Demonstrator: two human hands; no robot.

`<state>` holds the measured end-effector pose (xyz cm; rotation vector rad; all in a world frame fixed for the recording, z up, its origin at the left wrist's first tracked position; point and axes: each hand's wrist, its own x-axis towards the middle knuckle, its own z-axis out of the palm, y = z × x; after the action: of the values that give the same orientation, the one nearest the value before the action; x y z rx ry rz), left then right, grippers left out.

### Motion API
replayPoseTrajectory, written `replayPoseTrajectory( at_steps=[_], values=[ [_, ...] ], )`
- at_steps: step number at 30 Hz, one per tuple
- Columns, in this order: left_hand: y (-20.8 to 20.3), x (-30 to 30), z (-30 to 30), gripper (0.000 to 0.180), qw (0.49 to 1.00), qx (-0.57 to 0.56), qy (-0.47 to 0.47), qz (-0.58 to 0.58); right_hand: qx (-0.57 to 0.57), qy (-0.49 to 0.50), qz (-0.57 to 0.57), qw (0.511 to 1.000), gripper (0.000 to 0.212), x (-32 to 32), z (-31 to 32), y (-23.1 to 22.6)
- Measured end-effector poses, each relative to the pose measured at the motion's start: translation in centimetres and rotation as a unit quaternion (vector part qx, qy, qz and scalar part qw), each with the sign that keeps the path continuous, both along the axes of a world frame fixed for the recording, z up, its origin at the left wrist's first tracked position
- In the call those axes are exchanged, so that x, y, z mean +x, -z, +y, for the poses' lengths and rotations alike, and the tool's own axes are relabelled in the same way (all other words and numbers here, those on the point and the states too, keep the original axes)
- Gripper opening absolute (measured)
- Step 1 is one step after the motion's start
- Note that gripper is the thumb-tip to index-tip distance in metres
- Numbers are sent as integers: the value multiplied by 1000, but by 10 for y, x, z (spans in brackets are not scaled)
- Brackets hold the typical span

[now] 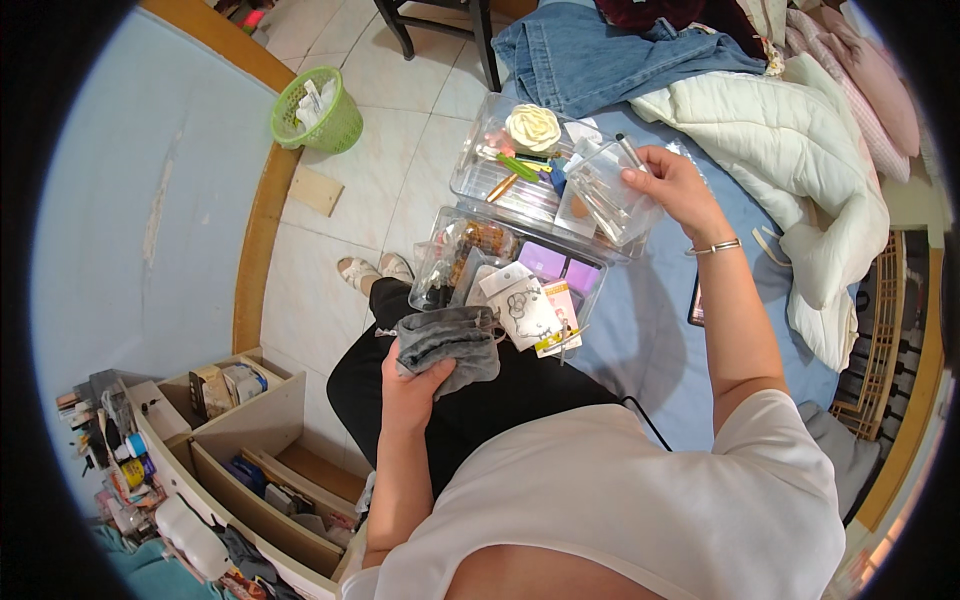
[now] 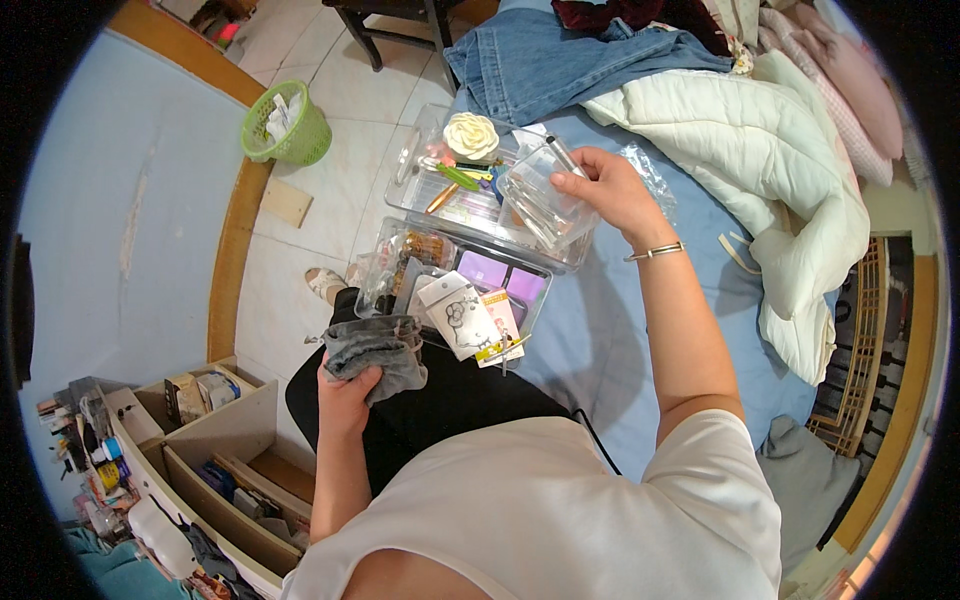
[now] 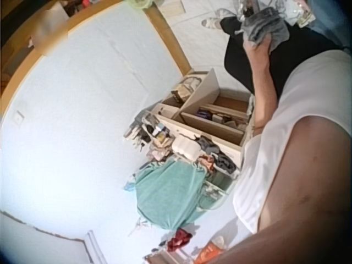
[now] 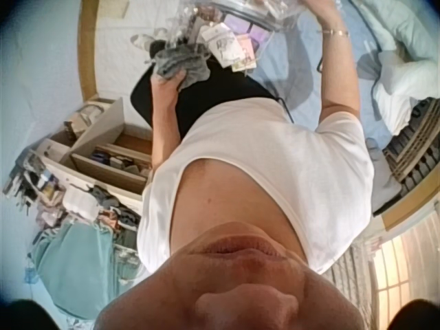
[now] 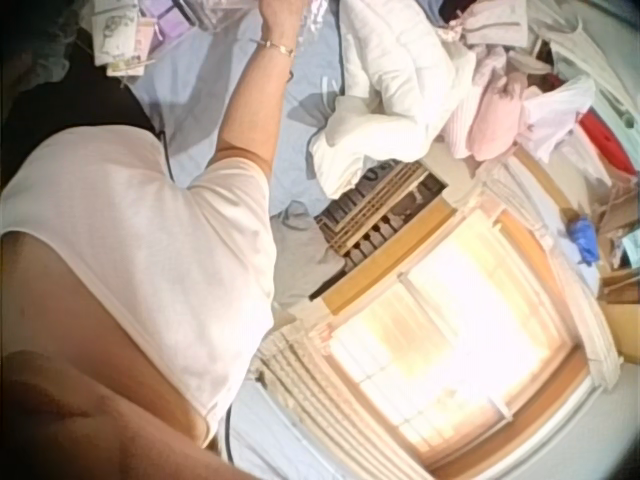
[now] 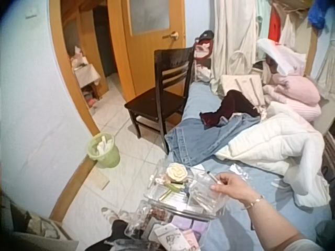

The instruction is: The person sits cross-legged and sorts through various small accessories, including hair clips, a pouch, and packaged items. They open plastic bags, inspect the contents, and place items into a clear plastic organizer box.

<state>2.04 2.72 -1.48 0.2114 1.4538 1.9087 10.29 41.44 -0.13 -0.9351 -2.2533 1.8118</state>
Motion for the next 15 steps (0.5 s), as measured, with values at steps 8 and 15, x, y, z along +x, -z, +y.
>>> replayPoseTrajectory(
  at_steps=[8,15],
  values=[
    [-4,4,-2,42,1000,1,0,2,-22,-11,32,999,31,1,-3,-2],
    [-8,6,-4,43,1000,-5,0,-2,-12,-16,30,999,30,3,-6,-4]
  ],
)
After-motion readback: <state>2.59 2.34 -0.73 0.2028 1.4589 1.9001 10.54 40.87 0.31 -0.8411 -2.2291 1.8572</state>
